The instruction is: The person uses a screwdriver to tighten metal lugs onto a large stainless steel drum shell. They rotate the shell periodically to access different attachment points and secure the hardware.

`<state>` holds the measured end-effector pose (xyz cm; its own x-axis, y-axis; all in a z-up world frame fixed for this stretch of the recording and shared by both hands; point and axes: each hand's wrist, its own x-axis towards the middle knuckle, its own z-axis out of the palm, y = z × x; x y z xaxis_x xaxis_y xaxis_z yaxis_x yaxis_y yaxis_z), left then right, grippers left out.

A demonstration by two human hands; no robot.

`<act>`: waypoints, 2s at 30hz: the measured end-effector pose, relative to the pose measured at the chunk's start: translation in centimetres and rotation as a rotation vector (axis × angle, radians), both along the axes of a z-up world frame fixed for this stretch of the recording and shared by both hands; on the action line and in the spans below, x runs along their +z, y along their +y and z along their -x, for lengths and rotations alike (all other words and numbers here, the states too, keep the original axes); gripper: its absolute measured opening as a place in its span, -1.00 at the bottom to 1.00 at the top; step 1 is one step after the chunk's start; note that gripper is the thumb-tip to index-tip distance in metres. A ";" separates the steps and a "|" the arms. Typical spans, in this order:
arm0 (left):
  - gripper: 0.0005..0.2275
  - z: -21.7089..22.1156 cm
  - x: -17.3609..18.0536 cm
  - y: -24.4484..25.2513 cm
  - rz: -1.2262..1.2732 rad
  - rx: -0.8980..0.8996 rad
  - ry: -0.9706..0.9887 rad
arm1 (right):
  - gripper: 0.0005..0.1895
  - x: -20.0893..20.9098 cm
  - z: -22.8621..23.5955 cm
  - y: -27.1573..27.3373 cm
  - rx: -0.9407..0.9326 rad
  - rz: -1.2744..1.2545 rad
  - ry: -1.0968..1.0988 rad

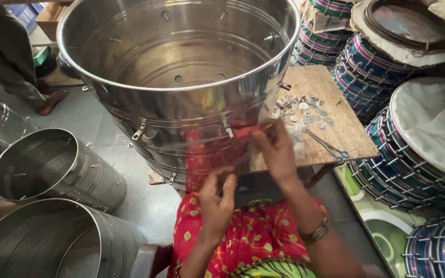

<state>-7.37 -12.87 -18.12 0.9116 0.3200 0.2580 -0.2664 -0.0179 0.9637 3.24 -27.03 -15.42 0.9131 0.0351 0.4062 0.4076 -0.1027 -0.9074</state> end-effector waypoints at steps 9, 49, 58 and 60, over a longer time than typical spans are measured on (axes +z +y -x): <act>-0.73 -2.1 -2.0 1.6 0.058 -0.019 -0.086 | -0.75 -1.1 3.5 3.0 0.190 0.135 0.023; -0.86 -1.3 8.9 6.0 -0.640 0.291 -0.375 | -0.76 11.0 -4.8 -10.0 -0.227 -0.520 -0.357; -0.90 -7.4 19.5 10.2 -0.881 0.285 -0.752 | -0.74 0.8 -7.9 -15.0 -0.646 0.105 -0.631; -0.90 -10.9 22.5 9.9 -0.891 0.066 -0.566 | -0.80 -3.2 -8.3 -12.8 -0.538 0.165 -0.408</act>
<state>3.54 -2.93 4.40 0.5727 -0.1496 0.8060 -0.6452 -0.6888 0.3306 11.57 -39.81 -18.57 0.5961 -0.2891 0.7490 0.5667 -0.5094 -0.6476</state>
